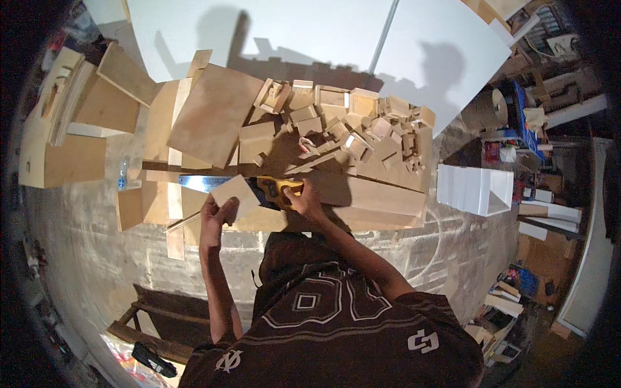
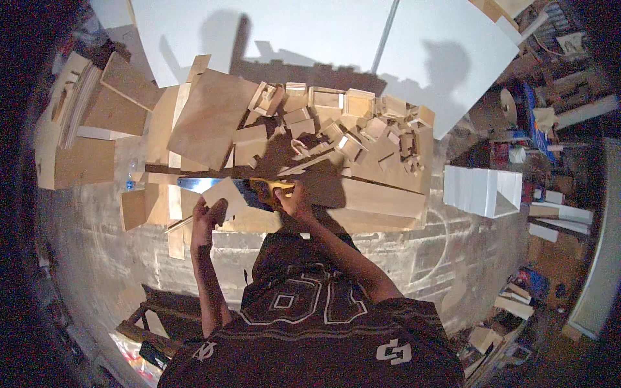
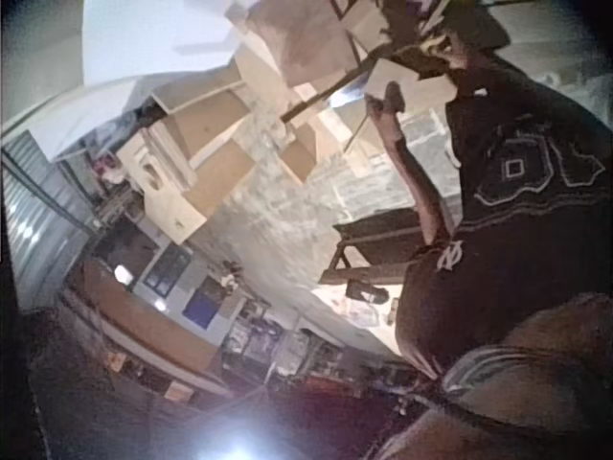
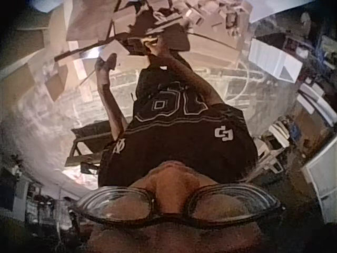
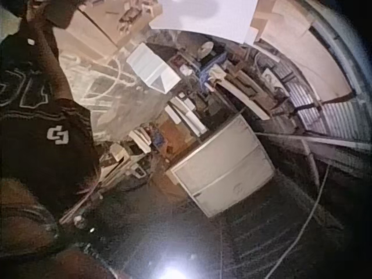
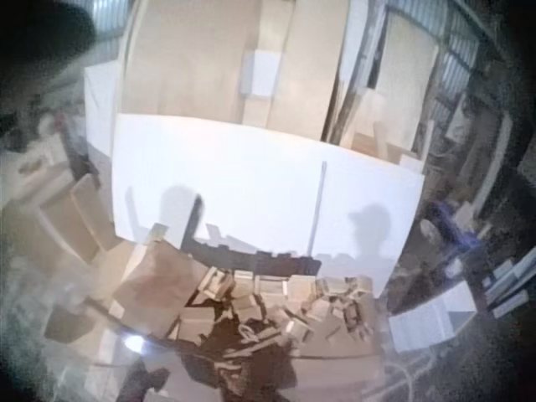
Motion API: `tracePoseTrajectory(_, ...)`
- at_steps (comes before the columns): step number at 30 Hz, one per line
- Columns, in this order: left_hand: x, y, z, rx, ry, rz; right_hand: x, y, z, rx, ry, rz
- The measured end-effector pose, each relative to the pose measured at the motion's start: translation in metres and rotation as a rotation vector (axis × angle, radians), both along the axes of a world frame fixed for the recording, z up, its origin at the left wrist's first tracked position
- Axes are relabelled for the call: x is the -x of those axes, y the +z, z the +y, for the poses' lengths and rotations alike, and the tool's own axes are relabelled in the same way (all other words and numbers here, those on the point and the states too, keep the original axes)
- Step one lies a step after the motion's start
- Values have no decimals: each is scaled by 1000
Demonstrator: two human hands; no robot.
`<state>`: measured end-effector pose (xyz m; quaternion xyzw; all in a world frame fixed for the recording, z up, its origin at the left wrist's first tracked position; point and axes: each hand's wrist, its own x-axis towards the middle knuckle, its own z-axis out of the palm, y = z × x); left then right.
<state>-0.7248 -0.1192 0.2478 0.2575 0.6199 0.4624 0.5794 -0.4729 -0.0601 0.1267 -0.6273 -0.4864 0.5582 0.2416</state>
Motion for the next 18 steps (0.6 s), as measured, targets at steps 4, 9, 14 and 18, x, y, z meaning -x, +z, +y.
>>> tracePoseTrajectory(4,5,-1,10,13,52,16,-22,-7,0,-177,101,-139)
tracePoseTrajectory(9,8,-13,5,23,104,37,-105,-21,-2,-254,219,-636)
tracePoseTrajectory(14,11,-20,-6,58,155,29,-199,-8,-8,-361,379,-901)
tracePoseTrajectory(18,2,-8,-5,16,129,98,-223,-4,-2,-314,525,-916)
